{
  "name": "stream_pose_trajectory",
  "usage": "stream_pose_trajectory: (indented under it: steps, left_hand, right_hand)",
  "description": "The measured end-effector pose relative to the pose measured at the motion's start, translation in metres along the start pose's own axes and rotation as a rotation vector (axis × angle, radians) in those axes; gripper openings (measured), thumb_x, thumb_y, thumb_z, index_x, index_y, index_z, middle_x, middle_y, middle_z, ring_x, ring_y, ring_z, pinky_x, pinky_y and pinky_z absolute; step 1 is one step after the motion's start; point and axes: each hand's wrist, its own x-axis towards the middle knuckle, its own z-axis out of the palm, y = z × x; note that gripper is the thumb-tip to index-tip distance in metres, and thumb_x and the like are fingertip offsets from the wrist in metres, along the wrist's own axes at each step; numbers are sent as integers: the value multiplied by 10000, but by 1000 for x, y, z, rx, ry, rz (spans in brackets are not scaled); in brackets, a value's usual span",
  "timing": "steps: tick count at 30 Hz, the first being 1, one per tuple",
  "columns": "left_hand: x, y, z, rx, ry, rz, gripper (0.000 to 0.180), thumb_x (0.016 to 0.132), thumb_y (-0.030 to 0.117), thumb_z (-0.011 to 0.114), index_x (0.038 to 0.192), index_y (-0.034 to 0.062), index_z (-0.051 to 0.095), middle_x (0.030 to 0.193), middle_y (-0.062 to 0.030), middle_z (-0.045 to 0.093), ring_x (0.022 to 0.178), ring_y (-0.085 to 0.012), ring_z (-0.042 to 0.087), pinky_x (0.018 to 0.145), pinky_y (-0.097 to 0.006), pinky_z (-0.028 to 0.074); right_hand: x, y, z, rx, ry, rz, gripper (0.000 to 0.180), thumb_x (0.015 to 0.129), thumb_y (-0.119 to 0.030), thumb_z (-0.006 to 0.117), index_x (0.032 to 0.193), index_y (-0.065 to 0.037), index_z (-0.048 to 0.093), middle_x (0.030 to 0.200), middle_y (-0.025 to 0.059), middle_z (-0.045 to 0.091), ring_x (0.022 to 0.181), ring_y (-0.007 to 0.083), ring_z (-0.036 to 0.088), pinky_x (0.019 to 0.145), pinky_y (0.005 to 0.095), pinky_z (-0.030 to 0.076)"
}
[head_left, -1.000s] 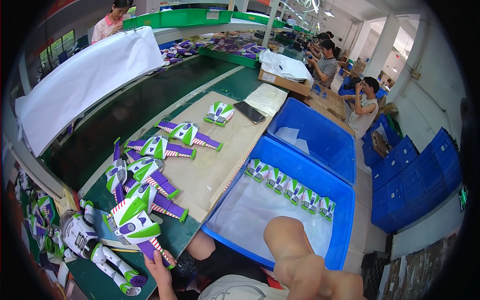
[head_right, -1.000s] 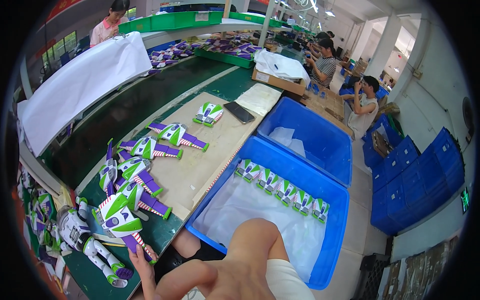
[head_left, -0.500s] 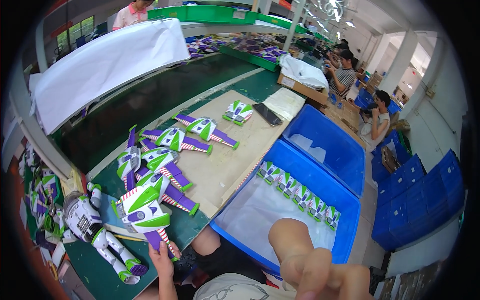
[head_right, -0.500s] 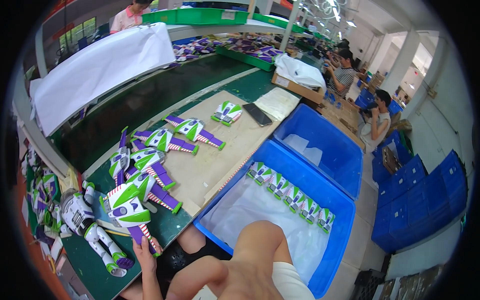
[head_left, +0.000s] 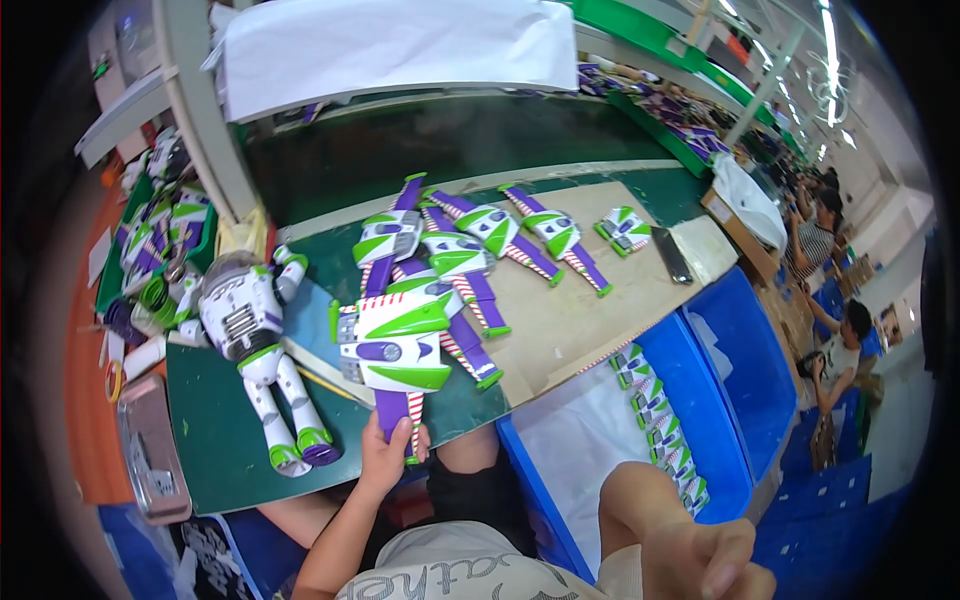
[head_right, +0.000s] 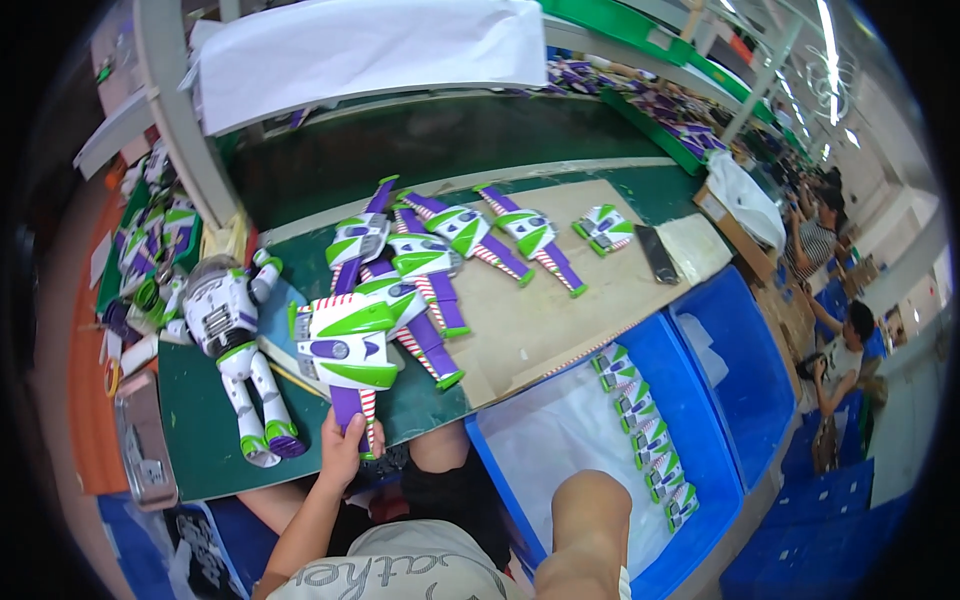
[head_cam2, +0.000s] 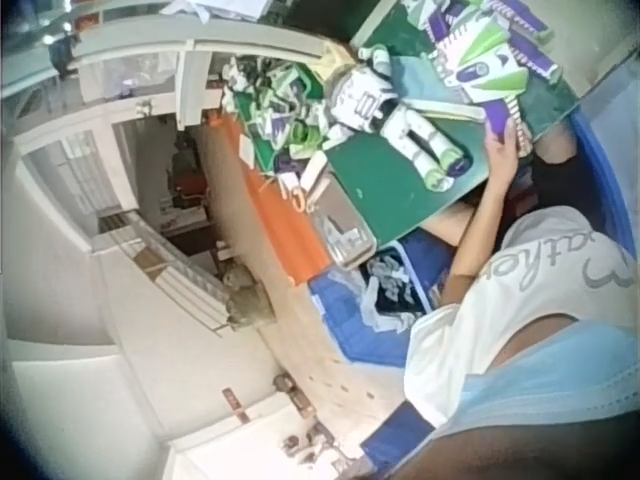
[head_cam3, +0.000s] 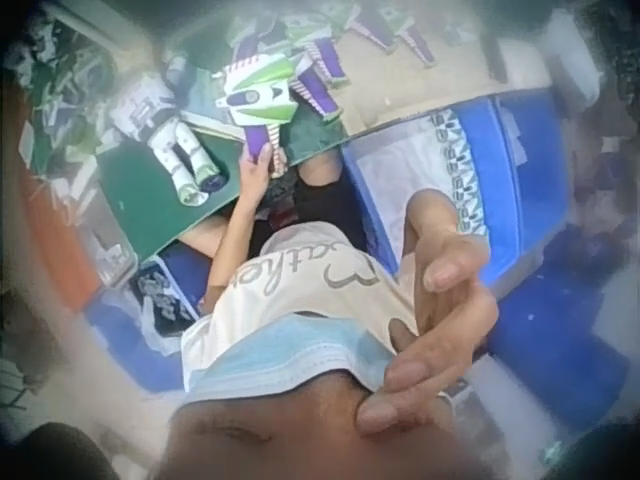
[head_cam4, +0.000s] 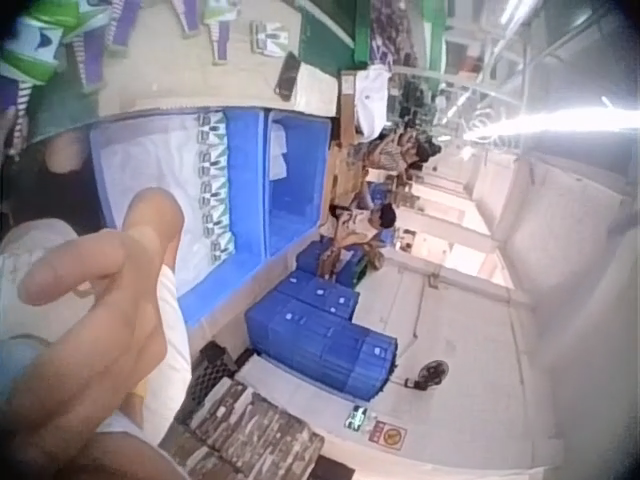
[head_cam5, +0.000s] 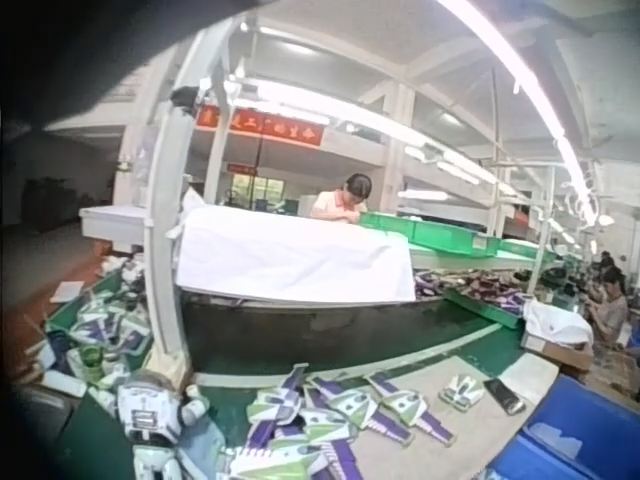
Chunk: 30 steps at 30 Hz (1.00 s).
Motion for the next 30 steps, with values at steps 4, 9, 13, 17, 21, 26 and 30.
stream_pose_trajectory:
  steps: [4, 9, 13, 17, 21, 26, 30]
  left_hand:
    - [-5, 4, 0, -17, 67, 13, 208, 945, 188, 457, 1035, 6, 413, 703, -119, 571, 505, -138, 532, 487, -263, 456]
    - [-8, 2, 15, -3, 149, 193, 237, 955, 248, 423, 1037, 31, 376, 662, -116, 542, 470, -153, 512, 466, -274, 462]
    - [-23, 23, 1, -32, 336, 274, 225, 958, 238, 399, 1047, 33, 370, 664, -115, 531, 459, -151, 502, 457, -281, 464]
    - [-37, 43, -8, -21, 459, 356, 231, 964, 248, 381, 1056, 37, 358, 656, -108, 515, 455, -148, 495, 452, -272, 457]
    - [-54, 58, -16, -48, 573, 487, 212, 967, 248, 383, 1040, 51, 358, 621, -92, 495, 432, -142, 461, 421, -284, 424]
    - [-69, 70, -37, -177, 657, 504, 211, 906, 178, 527, 986, 66, 368, 586, -21, 406, 423, -98, 392, 394, -251, 353]
    - [-98, 110, -56, -483, 437, 715, 424, 924, 120, 479, 1315, 121, 316, 827, -36, 437, 493, -57, 388, 445, -210, 355]
  right_hand:
    - [4, 44, -44, 381, -416, -297, 195, 887, -207, 470, 941, -254, 651, 1055, -158, 535, 1051, 134, 432, 860, 338, 279]
    - [-21, 70, -70, -163, -178, 177, 168, 861, -245, 553, 843, -78, 562, 1002, 45, 518, 1045, 231, 438, 861, 352, 355]
    - [-82, 179, -35, -66, -477, 682, 87, 783, -13, 588, 868, 3, 584, 942, 102, 589, 879, 223, 561, 773, 321, 432]
    - [-143, 232, 3, -188, -720, 606, 131, 767, 9, 594, 892, -15, 623, 941, 107, 598, 858, 241, 578, 718, 302, 460]
    - [-165, 226, 57, -218, -904, 356, 246, 652, 1, 609, 894, -34, 639, 935, 84, 593, 891, 284, 536, 764, 363, 452]
    - [-200, 244, 103, -634, -1112, 43, 213, 677, -94, 594, 888, -69, 599, 883, 71, 538, 824, 239, 529, 644, 361, 439]
    - [-208, 239, 110, -819, -1096, 27, 248, 681, -87, 578, 926, -48, 571, 796, 68, 545, 766, 220, 560, 589, 343, 460]
